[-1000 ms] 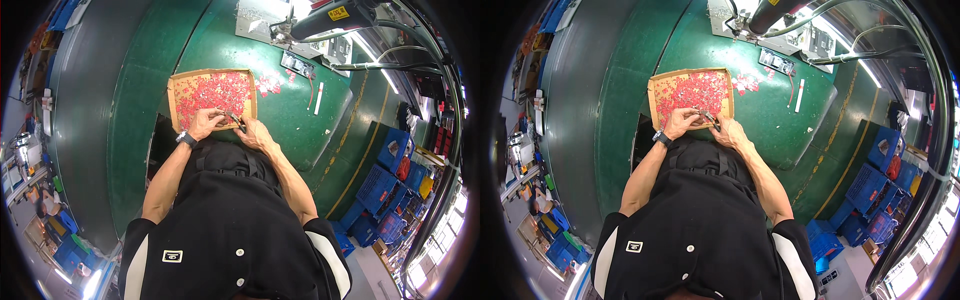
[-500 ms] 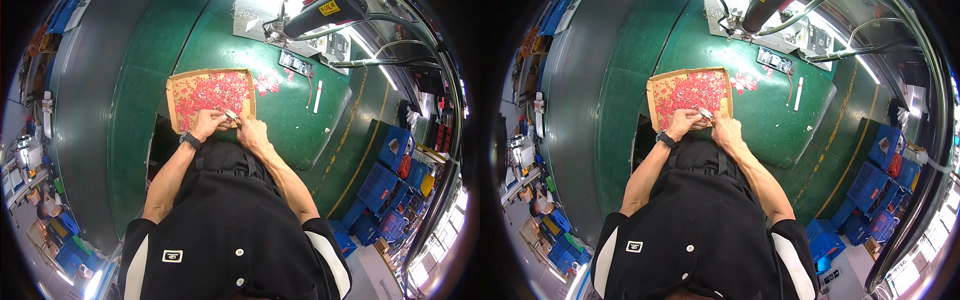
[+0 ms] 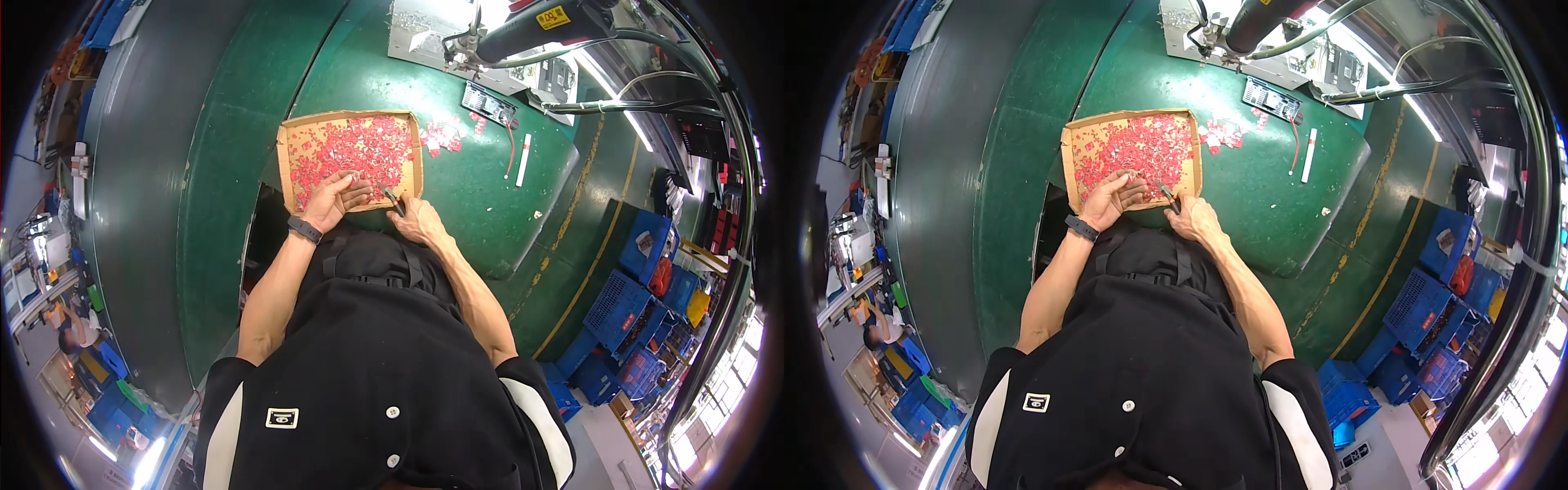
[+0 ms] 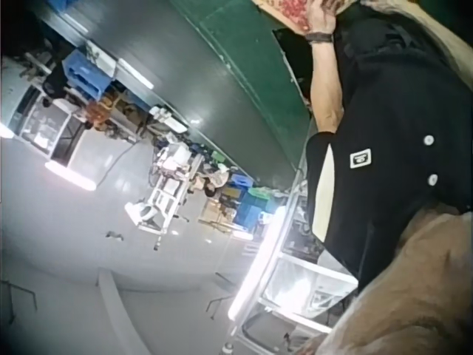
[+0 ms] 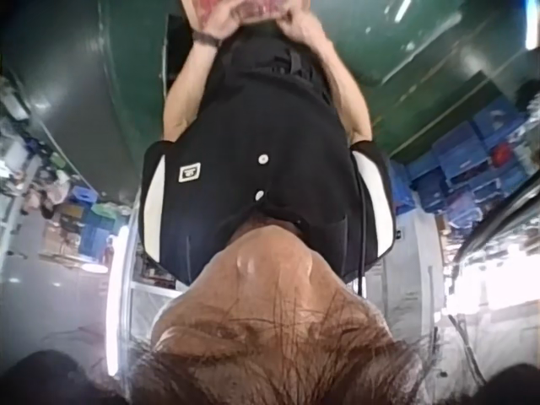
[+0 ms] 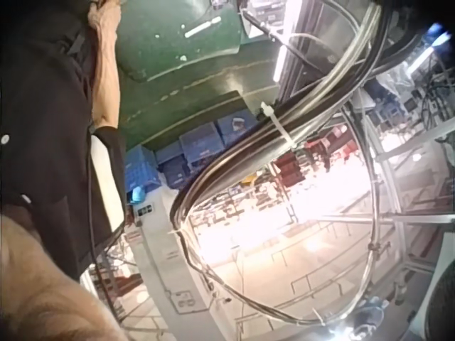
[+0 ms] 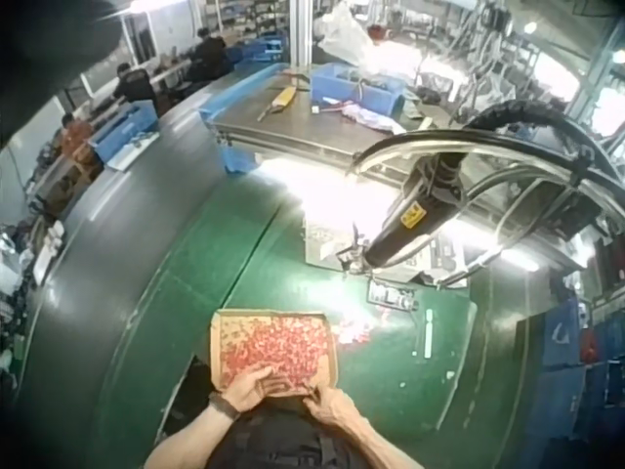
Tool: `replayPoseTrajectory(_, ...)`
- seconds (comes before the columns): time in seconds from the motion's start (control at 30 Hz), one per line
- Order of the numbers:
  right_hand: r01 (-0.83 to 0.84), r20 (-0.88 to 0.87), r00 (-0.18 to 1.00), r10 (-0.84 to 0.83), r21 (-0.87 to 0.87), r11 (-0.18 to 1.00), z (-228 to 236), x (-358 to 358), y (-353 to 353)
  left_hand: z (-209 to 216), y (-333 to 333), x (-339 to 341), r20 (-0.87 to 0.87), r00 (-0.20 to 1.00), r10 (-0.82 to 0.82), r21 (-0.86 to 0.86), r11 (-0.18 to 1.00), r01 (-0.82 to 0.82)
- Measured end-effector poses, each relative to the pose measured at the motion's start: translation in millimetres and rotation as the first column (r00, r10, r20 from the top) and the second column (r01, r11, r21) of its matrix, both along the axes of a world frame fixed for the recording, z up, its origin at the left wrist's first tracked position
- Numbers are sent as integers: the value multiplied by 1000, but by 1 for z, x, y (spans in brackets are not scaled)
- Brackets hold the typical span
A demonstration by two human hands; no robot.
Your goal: Sorting small pink parts on a wooden board.
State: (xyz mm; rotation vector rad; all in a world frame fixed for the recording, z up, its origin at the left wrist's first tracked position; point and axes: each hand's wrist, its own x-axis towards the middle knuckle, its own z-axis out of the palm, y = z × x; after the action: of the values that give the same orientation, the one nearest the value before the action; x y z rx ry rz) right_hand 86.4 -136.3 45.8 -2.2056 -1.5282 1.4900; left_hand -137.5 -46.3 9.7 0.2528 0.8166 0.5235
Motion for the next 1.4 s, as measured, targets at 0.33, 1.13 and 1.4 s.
replayPoseTrajectory(0.33, -34, -65, 997, 33, -19, 999, 6, 10, -6, -1, 0, 10, 40, 996, 76, -153, 986, -69)
replayPoseTrajectory(1.13, -28, -83, 996, 30, 33, 999, -4, 10, -30, 10, 3, 35, 291, 936, 198, -202, 969, -142)
replayPoseTrajectory(1.4, -75, -48, 996, 75, 2, 997, -1, 5, -30, -4, 25, 105, 184, 982, 40, -19, 999, -37)
